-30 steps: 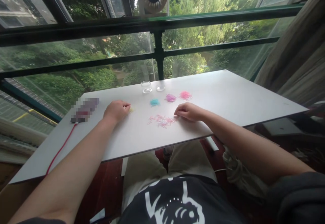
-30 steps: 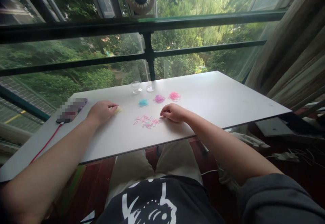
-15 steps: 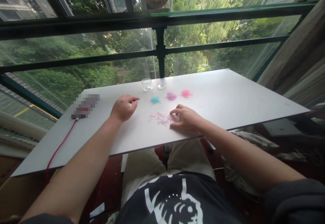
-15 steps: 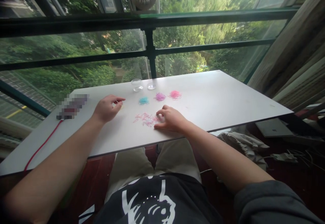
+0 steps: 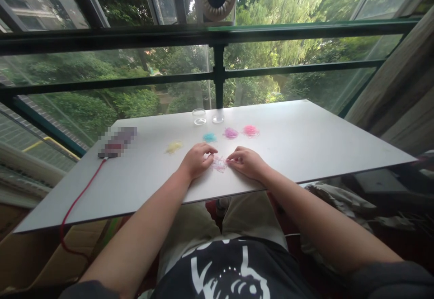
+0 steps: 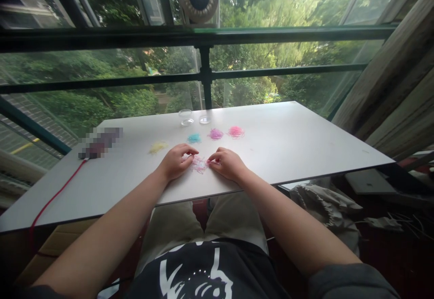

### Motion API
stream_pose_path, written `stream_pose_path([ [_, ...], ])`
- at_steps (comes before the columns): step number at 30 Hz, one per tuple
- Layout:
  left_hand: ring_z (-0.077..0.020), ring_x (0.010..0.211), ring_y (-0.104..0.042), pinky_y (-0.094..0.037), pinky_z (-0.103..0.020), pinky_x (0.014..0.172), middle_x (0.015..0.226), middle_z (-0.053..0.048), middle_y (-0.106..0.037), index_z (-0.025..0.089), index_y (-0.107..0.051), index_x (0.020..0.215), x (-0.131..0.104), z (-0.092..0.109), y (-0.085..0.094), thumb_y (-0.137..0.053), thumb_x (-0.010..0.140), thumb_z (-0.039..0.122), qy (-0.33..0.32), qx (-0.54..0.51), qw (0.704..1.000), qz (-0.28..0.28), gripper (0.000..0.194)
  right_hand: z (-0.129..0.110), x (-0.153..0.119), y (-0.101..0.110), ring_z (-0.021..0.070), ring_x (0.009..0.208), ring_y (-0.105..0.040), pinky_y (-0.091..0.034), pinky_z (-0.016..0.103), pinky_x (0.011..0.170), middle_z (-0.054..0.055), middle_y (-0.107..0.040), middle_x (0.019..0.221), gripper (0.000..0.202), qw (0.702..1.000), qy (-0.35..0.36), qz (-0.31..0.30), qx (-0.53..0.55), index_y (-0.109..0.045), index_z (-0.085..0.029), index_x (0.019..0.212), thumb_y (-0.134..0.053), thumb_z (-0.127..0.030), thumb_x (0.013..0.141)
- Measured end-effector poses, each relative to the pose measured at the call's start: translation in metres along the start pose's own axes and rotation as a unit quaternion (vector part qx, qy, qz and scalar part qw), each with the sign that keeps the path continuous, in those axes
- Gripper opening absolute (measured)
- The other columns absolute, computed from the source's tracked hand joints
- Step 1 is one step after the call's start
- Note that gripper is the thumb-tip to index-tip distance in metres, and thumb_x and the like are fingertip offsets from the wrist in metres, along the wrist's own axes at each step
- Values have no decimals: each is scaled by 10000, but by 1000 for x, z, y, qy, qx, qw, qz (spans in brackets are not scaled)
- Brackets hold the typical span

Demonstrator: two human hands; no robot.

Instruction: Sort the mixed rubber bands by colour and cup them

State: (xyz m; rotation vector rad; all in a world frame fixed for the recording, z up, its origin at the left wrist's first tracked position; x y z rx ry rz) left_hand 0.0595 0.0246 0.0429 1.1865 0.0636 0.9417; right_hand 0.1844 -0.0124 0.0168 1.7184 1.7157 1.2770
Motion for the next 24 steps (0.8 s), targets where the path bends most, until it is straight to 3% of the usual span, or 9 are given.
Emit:
stream_pose_path([
  [4,-182,912,-577,-439,-324,898,911,-40,-659,189,-662,880,-7,-3,5,-489,766,165,8,0,1000,21,209,0,-2,1,111,664,-538,-413,235,674,25,-595,800,149,1000,-3,5,3,-727,-211,856,-623,-272,769],
  [9,-184,881,-564,-436,-316,868,878,-43,-649,193,-665,847,-10,17,0,-513,776,189,-37,21,999,26,168,-5,-5,3,114,673,-535,-420,231,679,27,-588,810,208,1000,20,4,15,-719,-199,895,-583,-184,738],
  [13,-185,842,-556,-440,-308,824,853,-48,-636,191,-666,820,-10,29,-8,-541,754,201,-65,33,997,7,141,-6,-6,2,115,680,-528,-416,226,677,28,-583,816,283,999,34,-4,14,-703,-186,924,-541,-111,705],
  [17,-188,848,-552,-438,-311,828,857,-44,-633,195,-661,815,-10,27,-12,-545,732,175,-56,40,998,-14,143,-5,-7,2,117,685,-518,-409,223,685,18,-584,822,396,999,33,-4,9,-660,-186,1026,-531,-73,669],
  [24,-181,829,-549,-437,-307,806,818,-37,-621,184,-651,802,-9,22,-11,-531,734,159,-57,31,998,-7,141,-20,-11,-1,157,814,-535,-400,259,786,42,-550,895,349,995,90,-17,-40,-652,-253,1099,-604,-254,754],
])
Point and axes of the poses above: each hand's wrist, its own x-axis towards the middle knuckle, its own y-axis out of the back of the hand, z = x × y, the point moved 10 cm from there along x, towards the middle knuckle
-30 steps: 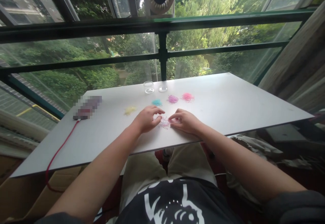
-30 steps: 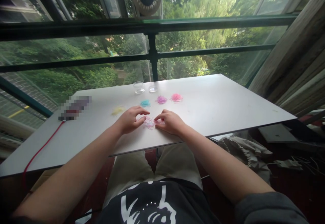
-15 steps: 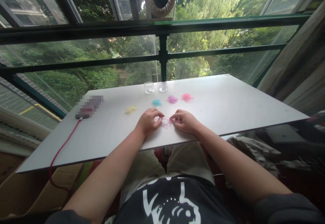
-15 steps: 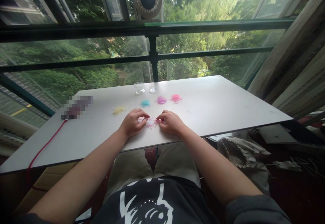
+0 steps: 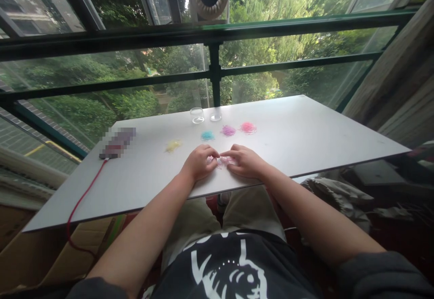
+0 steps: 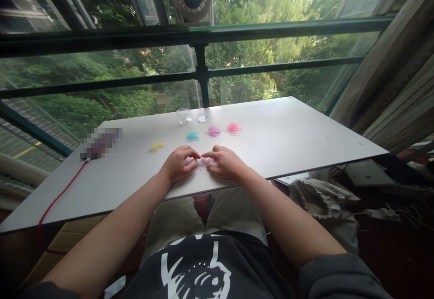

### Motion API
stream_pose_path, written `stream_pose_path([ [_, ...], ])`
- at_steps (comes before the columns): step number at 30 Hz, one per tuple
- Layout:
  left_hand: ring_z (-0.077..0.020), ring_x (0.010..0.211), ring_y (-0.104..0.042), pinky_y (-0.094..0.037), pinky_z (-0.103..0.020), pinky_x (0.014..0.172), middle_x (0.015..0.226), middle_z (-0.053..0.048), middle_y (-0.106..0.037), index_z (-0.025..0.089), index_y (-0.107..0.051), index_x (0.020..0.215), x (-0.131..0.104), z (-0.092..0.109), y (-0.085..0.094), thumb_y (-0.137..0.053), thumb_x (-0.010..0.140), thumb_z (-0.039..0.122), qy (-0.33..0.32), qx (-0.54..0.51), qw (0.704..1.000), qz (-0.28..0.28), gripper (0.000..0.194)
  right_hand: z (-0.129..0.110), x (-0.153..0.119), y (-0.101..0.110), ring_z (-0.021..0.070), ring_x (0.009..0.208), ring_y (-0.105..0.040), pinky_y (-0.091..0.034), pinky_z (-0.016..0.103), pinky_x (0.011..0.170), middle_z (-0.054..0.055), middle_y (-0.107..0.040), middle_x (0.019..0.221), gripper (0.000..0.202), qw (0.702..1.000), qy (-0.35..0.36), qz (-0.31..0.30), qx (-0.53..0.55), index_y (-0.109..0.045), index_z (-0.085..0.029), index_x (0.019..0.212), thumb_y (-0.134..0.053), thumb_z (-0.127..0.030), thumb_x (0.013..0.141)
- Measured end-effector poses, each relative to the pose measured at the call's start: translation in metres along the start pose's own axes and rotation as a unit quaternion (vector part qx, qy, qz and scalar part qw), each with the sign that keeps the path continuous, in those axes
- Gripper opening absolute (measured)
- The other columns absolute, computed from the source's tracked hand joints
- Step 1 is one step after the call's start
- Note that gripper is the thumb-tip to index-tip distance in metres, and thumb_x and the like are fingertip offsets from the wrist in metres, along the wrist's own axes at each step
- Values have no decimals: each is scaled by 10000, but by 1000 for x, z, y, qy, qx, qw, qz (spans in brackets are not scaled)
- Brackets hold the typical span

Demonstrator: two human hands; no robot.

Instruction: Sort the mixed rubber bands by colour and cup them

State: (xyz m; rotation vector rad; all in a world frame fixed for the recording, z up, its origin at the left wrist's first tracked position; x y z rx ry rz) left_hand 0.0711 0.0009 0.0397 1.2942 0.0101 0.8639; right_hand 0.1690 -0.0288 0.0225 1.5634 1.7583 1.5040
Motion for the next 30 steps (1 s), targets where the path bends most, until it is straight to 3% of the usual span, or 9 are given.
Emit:
stream_pose_path([
  [5,-183,826,-555,-439,-315,801,813,-34,-630,185,-652,795,-1,-2,1,-524,731,143,2,-5,1000,9,150,2,0,-2,141,757,-535,-396,255,743,36,-552,848,205,1000,-9,9,-18,-699,-258,972,-561,-265,820],
  [13,-179,832,-560,-440,-310,810,828,-30,-645,183,-651,788,-2,-7,5,-514,731,132,12,-17,999,26,157,14,2,2,113,703,-525,-390,221,678,32,-569,836,146,1000,-15,-3,-9,-683,-193,855,-546,-179,808],
  [19,-174,813,-560,-442,-307,803,814,-29,-644,179,-653,775,-3,-12,11,-506,723,130,24,-25,998,48,164,15,3,10,109,670,-518,-386,216,651,46,-604,862,204,996,-15,-85,-31,-696,-180,870,-510,-135,796],
  [25,-174,811,-569,-448,-308,809,809,-29,-651,178,-657,771,-3,-17,15,-501,724,139,36,-35,997,60,167,28,15,11,99,674,-566,-399,190,607,39,-658,895,424,956,-81,-281,-6,-672,-196,1031,-422,-1,750],
  [27,-173,811,-572,-450,-308,812,807,-28,-652,178,-656,772,-4,-18,17,-499,720,138,40,-37,996,66,170,31,24,19,96,679,-577,-406,185,591,42,-661,914,451,951,-92,-294,0,-656,-194,1062,-389,11,761],
  [30,-172,806,-575,-453,-310,808,802,-29,-651,176,-655,775,-4,-20,19,-493,720,138,44,-40,996,72,175,32,40,35,116,727,-588,-423,203,612,49,-660,948,371,959,-85,-265,-46,-647,-205,1079,-453,-65,795],
])
Point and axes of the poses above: each hand's wrist, its own x-axis towards the middle knuckle, its own y-axis out of the back of the hand, z = x × y, the point moved 10 cm from there along x, towards the middle knuckle
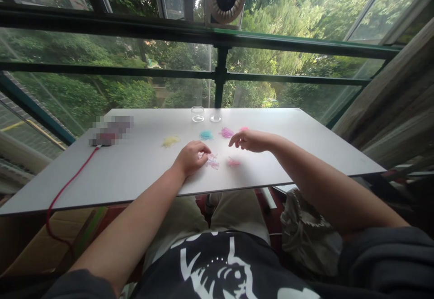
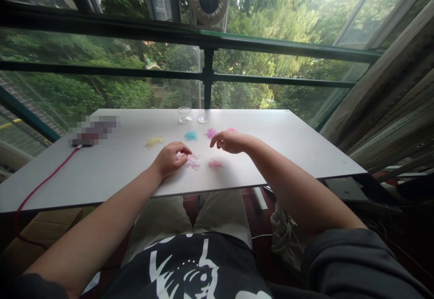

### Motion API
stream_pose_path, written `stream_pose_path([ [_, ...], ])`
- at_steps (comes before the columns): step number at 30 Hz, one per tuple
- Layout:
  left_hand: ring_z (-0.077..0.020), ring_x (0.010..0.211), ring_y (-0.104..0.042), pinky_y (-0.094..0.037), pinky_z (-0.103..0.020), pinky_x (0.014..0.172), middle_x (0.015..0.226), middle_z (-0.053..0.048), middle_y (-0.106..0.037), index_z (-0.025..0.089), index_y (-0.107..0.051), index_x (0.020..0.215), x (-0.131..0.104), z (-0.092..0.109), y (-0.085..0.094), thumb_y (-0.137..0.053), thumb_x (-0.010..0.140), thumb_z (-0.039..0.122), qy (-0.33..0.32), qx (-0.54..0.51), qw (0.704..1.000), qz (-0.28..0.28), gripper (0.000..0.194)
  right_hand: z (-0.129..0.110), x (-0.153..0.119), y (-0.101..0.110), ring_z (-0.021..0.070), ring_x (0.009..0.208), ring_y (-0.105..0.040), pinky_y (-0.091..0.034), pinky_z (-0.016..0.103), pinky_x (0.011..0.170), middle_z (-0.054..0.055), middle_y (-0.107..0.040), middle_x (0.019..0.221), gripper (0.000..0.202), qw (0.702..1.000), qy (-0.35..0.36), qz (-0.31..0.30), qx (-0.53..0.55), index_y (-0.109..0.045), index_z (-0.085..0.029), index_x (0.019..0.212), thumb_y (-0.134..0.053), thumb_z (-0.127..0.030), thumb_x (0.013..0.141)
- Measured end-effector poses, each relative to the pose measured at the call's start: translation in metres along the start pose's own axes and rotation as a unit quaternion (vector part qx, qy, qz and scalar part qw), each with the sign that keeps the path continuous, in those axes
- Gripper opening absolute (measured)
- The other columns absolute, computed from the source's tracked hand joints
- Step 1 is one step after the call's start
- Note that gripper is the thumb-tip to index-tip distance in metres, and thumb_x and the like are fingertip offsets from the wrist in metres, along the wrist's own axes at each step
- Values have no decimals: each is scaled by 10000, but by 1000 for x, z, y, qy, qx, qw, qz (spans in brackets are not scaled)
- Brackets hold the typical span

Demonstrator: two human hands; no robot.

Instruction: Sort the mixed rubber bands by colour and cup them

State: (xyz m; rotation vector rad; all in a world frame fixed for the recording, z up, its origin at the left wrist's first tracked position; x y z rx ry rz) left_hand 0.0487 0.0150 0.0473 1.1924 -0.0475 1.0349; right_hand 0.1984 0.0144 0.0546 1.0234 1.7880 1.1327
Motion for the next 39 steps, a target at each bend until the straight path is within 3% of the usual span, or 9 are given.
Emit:
stream_pose_path([
  [4,-173,798,-578,-457,-312,799,793,-32,-653,171,-655,772,0,-1,1,-491,719,147,4,-2,1000,2,173,-6,3,-7,159,783,-603,-444,234,629,71,-624,1078,509,997,-15,-30,-68,-573,-213,1205,-678,-249,709],
  [7,-172,789,-579,-460,-312,795,794,-34,-656,170,-658,773,1,-2,2,-496,714,152,8,-3,1000,5,173,-20,1,-28,165,822,-609,-440,214,613,90,-578,1140,621,993,10,-77,-90,-543,-206,1246,-721,-187,652],
  [12,-171,780,-577,-461,-307,783,790,-33,-659,173,-661,762,1,-3,2,-496,709,150,10,-6,1000,10,175,-45,-5,-44,155,828,-596,-416,213,642,73,-555,1150,532,982,108,-67,-140,-616,-238,1153,-664,-60,654],
  [18,-168,776,-573,-456,-305,784,784,-28,-652,178,-667,764,0,-5,2,-499,705,159,11,-11,1000,11,180,-47,-18,-48,133,691,-554,-357,229,589,55,-632,893,199,971,156,-30,-180,-697,-184,883,-564,-105,759],
  [22,-169,779,-573,-455,-306,788,778,-29,-646,176,-669,771,0,-7,1,-491,707,162,15,-14,1000,9,189,-42,-23,-49,127,613,-511,-322,238,550,57,-632,768,176,967,161,-6,-199,-686,-166,705,-530,-111,765],
  [25,-170,785,-575,-458,-308,790,794,-28,-648,180,-666,771,0,-8,1,-489,709,165,24,-18,1000,6,188,-27,-20,-37,126,626,-524,-356,231,581,54,-648,762,182,975,153,17,-160,-691,-165,685,-532,-91,737],
  [27,-172,798,-578,-457,-308,794,808,-27,-653,184,-662,770,0,-8,2,-485,714,164,26,-23,999,8,187,-7,-15,-12,127,651,-549,-387,226,623,46,-666,769,191,983,120,58,-126,-701,-164,706,-530,-80,720],
  [33,-171,786,-581,-459,-305,779,789,-24,-650,185,-658,762,-1,-9,2,-494,700,151,24,-22,999,6,178,91,-8,76,130,605,-598,-430,215,580,30,-683,664,159,977,-131,168,-31,-700,-133,808,-559,-160,741],
  [39,-173,787,-584,-462,-304,760,784,-24,-652,187,-656,750,-1,-9,5,-504,699,155,34,-21,999,9,163,129,13,74,121,586,-608,-443,198,540,54,-690,662,160,967,-198,161,-18,-700,-110,809,-574,-89,713],
])
Point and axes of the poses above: each hand's wrist, its own x-axis towards the middle knuckle, its own y-axis out of the back of the hand, z = x × y, the point moved 10 cm from there along x, towards the middle knuckle
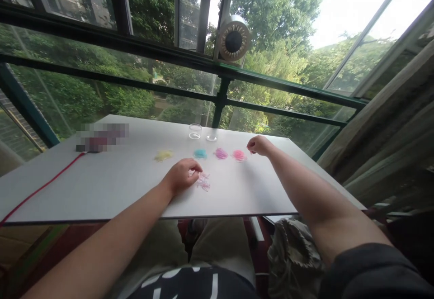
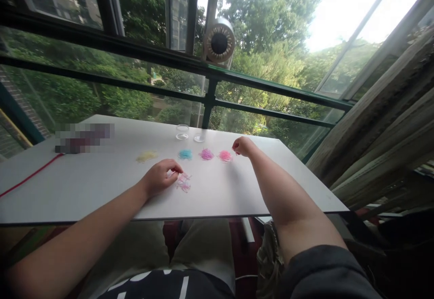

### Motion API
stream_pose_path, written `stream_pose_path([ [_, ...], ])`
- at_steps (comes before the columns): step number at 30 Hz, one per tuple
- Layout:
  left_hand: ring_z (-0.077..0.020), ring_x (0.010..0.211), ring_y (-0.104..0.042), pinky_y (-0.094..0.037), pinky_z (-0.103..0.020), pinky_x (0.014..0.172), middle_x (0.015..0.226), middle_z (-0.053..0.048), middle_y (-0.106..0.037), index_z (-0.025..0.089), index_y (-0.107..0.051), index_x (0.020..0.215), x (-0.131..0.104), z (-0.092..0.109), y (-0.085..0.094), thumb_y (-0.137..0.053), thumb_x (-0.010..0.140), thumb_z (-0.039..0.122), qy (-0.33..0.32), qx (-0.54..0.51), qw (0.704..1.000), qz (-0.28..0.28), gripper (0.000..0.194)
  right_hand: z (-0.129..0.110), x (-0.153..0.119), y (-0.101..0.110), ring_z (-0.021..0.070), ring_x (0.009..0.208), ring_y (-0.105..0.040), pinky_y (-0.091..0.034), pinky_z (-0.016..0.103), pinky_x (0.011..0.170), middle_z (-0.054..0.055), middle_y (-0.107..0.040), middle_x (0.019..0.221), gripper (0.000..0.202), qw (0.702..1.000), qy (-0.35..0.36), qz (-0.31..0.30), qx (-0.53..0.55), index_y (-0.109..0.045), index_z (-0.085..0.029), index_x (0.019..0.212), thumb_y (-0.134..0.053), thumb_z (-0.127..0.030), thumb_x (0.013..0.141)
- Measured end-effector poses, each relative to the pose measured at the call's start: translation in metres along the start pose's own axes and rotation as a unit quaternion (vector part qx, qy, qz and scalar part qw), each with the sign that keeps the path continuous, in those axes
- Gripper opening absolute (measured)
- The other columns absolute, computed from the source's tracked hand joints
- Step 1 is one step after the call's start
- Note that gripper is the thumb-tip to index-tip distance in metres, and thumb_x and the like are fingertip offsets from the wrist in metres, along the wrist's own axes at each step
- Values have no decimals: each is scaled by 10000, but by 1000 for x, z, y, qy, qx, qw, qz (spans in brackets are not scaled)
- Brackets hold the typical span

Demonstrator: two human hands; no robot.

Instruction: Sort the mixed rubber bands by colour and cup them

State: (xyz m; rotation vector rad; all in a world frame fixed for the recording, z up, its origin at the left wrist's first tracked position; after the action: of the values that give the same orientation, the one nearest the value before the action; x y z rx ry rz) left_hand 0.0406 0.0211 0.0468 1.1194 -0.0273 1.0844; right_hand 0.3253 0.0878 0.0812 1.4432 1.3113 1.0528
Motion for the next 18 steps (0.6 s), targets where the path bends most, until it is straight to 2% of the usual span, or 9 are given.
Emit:
stream_pose_path([
  [6,-177,798,-588,-462,-306,763,797,-25,-659,192,-656,751,0,1,1,-506,707,159,0,-4,1000,0,160,-6,14,-32,131,620,-612,-447,203,540,63,-703,766,232,999,-19,-24,-22,-705,-137,871,-623,-65,665],
  [9,-178,801,-592,-465,-306,765,801,-26,-663,191,-655,752,0,1,2,-505,707,161,3,-5,1000,2,160,-11,15,-33,137,694,-620,-454,201,577,60,-701,869,239,999,-12,-31,-33,-704,-164,889,-649,-105,664],
  [14,-181,794,-590,-466,-310,765,780,-26,-657,194,-657,743,1,2,2,-504,702,159,4,-4,1000,3,162,-15,18,-22,154,778,-612,-461,226,641,80,-667,997,314,999,-11,-20,-48,-658,-165,1020,-658,-217,711],
  [18,-182,806,-592,-465,-312,773,798,-26,-662,193,-655,750,0,1,3,-504,702,155,6,-6,1000,5,162,-20,20,-34,196,911,-592,-457,275,752,112,-604,1128,466,998,-17,3,-64,-565,-171,1170,-618,-381,757],
])
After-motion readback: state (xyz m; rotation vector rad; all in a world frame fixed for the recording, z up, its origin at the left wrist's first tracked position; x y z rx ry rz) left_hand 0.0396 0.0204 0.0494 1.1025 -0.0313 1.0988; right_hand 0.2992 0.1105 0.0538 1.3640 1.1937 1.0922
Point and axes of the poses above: each hand's wrist, its own x-axis towards the middle knuckle, its own y-axis out of the back of the hand, z = x × y, the point moved 10 cm from there along x, towards the middle knuckle
